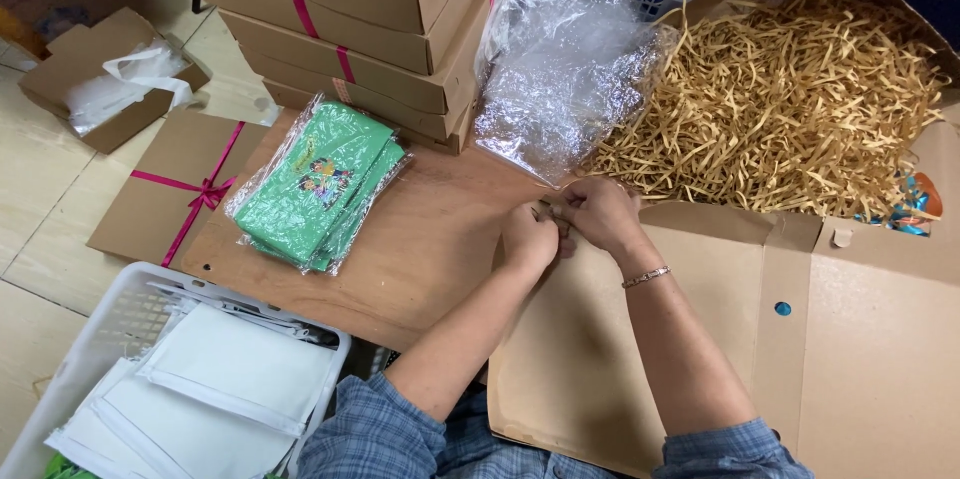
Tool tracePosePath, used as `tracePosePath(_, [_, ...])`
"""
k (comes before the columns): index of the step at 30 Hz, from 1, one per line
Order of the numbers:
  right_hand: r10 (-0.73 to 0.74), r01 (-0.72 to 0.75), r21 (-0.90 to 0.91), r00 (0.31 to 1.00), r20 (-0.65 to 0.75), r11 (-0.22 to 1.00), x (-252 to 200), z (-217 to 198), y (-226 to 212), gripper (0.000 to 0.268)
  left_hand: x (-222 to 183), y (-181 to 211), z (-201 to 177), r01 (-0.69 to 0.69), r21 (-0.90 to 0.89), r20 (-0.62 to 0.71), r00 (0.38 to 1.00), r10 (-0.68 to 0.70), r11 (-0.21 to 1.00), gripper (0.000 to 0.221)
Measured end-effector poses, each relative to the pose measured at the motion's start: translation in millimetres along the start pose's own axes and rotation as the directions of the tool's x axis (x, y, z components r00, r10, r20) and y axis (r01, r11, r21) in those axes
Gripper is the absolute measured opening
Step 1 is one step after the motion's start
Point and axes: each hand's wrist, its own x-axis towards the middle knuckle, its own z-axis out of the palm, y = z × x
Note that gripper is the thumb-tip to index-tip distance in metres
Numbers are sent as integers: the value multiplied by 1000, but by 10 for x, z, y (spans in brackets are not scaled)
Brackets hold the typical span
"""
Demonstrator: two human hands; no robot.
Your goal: The person assembles a flat-packed cardboard box by folding the side flaps and securing them with tabs. They then fold the top flaps to form the box structure. The person works at a wooden table surrounded by stacks of similar boxes and packing materials.
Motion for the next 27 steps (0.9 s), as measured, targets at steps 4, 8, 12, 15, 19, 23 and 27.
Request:
tracePosePath(4, [-46, 46, 42, 999, -11, 998, 20, -44, 65, 20, 134, -113, 100, 7, -88, 9, 1000, -7, 996, 30])
tracePosePath(8, [-28, 27, 36, 999, 34, 999, 158, 28, 240, 23, -76, 170, -67, -27, -90, 95, 995, 36, 996, 29])
tracePosePath(12, [-41, 38, 46, 997, 60, 998, 189, 47, 224, 24, -90, 253, -210, -62, 93, 89, 995, 53, 994, 27])
tracePosePath(15, [-16, 18, -18, 996, 92, 1000, 155, -10, 129, 27, 44, 196, -171, -100, 258, 98, 992, 77, 961, 28])
tracePosePath(19, [-14, 17, -28, 996, 91, 999, 193, 17, 145, 26, 193, 45, -66, -100, 257, 85, 993, 81, 961, 27])
tracePosePath(23, [-5, 13, -97, 997, 76, 995, 310, 154, 225, 23, -198, 378, -177, 30, 7, 26, 999, -30, 1000, 25])
tracePosePath(27, [3, 1, -67, 998, 61, 998, 296, 110, 234, 23, 213, 12, 144, 134, -265, 69, 990, -119, 955, 36])
